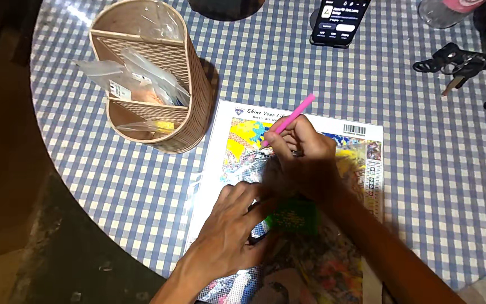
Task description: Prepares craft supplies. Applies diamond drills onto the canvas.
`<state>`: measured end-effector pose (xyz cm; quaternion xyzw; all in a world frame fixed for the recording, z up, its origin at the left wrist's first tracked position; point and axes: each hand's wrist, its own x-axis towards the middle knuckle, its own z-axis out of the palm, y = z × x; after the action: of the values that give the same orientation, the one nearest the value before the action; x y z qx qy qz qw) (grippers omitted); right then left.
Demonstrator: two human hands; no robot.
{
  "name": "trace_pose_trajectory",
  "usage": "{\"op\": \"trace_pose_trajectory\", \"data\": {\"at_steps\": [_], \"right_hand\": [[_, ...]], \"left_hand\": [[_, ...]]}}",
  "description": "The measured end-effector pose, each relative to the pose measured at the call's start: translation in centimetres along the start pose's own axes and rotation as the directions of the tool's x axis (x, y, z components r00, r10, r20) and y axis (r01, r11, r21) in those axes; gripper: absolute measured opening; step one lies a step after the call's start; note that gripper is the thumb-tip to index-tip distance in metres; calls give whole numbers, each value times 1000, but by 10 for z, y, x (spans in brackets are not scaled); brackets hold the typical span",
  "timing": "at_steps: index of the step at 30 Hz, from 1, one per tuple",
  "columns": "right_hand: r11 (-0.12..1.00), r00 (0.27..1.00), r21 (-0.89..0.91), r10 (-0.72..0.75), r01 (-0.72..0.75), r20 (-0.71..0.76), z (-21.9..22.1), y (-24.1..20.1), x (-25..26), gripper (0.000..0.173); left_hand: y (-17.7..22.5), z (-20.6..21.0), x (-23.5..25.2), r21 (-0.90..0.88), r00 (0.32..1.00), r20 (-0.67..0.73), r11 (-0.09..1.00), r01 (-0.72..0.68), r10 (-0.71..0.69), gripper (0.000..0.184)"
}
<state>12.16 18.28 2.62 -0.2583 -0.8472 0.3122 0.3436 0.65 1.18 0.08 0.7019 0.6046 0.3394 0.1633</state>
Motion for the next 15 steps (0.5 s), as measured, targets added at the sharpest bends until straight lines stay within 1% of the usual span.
{"op": "trace_pose_trajectory", "data": {"at_steps": [2,5,15], "right_hand": [[1000,1000,-15,-22,22,-13,1,3,-3,16],[999,999,-44,-20,18,-39,2,4,-4,17],[993,996,-103,-70,64,-58,4,5,-4,17]], "left_hand": [[0,0,-1,-5,1000,-3,1000,-2,2,46],[0,0,-1,-4,1000,-1,1000,-4,4,46],[0,1,-1,-2,1000,-9,1000,-6,6,46]]}}
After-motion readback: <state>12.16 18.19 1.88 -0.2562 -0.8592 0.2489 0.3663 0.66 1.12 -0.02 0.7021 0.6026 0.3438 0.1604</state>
